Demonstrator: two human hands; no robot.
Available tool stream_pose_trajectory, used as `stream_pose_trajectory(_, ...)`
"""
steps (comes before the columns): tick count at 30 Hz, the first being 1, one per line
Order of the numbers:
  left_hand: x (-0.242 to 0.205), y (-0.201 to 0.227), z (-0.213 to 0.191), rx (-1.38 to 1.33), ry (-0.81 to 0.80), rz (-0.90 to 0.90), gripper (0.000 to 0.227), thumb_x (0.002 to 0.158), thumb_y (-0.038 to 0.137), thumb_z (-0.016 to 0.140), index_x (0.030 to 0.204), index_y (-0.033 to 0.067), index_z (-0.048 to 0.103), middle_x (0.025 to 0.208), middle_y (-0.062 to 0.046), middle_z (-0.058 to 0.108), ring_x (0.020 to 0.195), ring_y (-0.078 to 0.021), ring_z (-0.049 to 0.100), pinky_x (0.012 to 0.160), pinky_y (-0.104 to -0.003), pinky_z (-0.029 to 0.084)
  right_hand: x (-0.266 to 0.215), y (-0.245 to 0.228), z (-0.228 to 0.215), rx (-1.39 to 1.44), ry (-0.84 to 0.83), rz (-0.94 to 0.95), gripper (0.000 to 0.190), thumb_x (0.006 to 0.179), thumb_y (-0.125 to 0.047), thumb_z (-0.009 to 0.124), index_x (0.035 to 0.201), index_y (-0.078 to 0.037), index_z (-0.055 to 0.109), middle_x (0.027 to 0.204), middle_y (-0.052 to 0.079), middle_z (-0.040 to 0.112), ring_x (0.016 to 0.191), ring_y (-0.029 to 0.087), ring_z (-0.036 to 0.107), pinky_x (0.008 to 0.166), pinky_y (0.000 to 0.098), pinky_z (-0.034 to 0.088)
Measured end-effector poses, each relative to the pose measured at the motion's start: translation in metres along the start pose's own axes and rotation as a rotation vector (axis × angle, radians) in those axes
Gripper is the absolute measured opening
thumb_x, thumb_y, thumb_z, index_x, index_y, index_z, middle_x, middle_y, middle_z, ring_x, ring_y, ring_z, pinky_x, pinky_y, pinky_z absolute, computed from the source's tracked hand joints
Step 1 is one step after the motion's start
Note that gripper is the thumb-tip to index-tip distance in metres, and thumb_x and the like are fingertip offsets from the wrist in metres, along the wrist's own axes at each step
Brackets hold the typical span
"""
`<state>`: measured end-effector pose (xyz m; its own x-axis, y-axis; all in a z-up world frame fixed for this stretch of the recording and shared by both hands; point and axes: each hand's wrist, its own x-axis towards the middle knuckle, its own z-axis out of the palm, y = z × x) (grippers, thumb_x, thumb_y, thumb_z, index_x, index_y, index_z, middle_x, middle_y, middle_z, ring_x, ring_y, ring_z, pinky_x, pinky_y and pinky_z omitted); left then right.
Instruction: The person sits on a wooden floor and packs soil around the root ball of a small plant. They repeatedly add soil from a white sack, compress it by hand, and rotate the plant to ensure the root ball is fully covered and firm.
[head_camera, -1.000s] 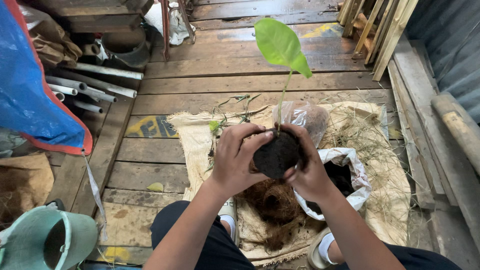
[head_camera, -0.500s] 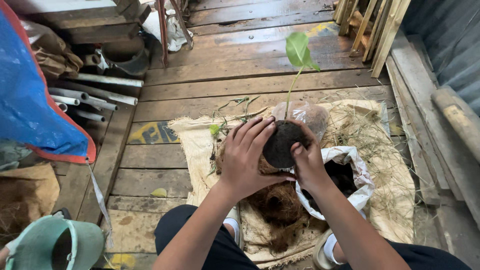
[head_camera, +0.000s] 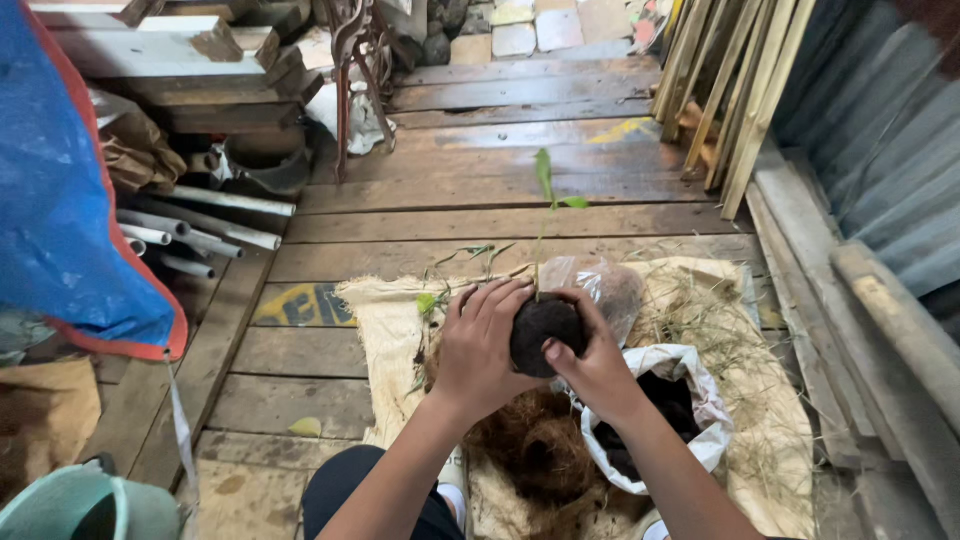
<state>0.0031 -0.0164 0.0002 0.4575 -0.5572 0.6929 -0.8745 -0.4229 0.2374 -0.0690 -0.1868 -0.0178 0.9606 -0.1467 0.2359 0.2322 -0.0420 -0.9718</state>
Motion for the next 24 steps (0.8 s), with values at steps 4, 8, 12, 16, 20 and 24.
stream_pose_trajectory(4, -0.007, -0.004, 0.002, -0.038, 0.043, 0.028, 0.100, 0.064, 0.064, 0.092, 0.137, 0.0078, 0.051, 0.134, -0.010, 0.062, 0.135, -0.0287, 0.056, 0.118, -0.055, 0.033, 0.000, 0.006, -0.005, 0.044, -0.075, 0.005, 0.088, 0.086, -0.078, 0.054, 0.136, -0.006, 0.051, 0.119, 0.010, 0.063, 0.112, 0.017, 0.063, 0.096, 0.0316, 0.054)
stream_pose_trajectory(8, -0.013, -0.007, 0.001, -0.042, 0.087, 0.065, 0.101, 0.064, 0.071, 0.087, 0.135, 0.0082, 0.050, 0.135, -0.009, 0.062, 0.136, -0.0293, 0.055, 0.120, -0.059, 0.028, 0.002, 0.024, -0.017, 0.236, -0.071, 0.080, 0.088, 0.093, -0.077, 0.045, 0.138, -0.002, 0.051, 0.127, 0.012, 0.063, 0.122, 0.021, 0.060, 0.105, 0.0365, 0.048)
stream_pose_trajectory(12, -0.014, -0.007, 0.004, -0.064, 0.124, 0.095, 0.099, 0.071, 0.073, 0.083, 0.137, 0.0091, 0.049, 0.141, -0.009, 0.060, 0.141, -0.0286, 0.053, 0.125, -0.059, 0.025, -0.004, 0.053, -0.032, 0.258, -0.209, 0.251, 0.099, 0.084, -0.081, 0.042, 0.150, -0.006, 0.041, 0.141, 0.006, 0.060, 0.132, 0.018, 0.055, 0.110, 0.0354, 0.045)
stream_pose_trajectory(16, -0.013, -0.005, 0.005, -0.028, 0.095, 0.084, 0.100, 0.071, 0.073, 0.083, 0.141, 0.0103, 0.049, 0.145, -0.008, 0.056, 0.145, -0.0291, 0.049, 0.127, -0.059, 0.023, -0.012, 0.078, -0.038, 0.341, -0.209, 0.252, 0.109, 0.080, -0.079, 0.056, 0.154, -0.003, 0.036, 0.145, 0.006, 0.055, 0.133, 0.018, 0.051, 0.109, 0.0355, 0.043)
stream_pose_trajectory(20, -0.004, -0.001, 0.006, 0.001, 0.066, 0.021, 0.106, 0.066, 0.073, 0.083, 0.144, 0.0094, 0.048, 0.146, -0.012, 0.051, 0.143, -0.0320, 0.046, 0.123, -0.061, 0.021, -0.006, 0.081, -0.038, 0.404, -0.063, 0.209, 0.109, 0.076, -0.067, 0.075, 0.154, -0.001, 0.036, 0.138, 0.010, 0.058, 0.126, 0.021, 0.057, 0.106, 0.0384, 0.048)
stream_pose_trajectory(24, -0.005, 0.005, 0.003, 0.053, 0.068, -0.036, 0.107, 0.068, 0.071, 0.085, 0.147, 0.0113, 0.045, 0.149, -0.011, 0.050, 0.144, -0.0306, 0.045, 0.126, -0.060, 0.022, -0.003, 0.064, -0.031, 0.402, 0.009, 0.165, 0.108, 0.073, -0.057, 0.084, 0.153, 0.000, 0.038, 0.134, 0.013, 0.061, 0.123, 0.022, 0.060, 0.106, 0.0374, 0.048)
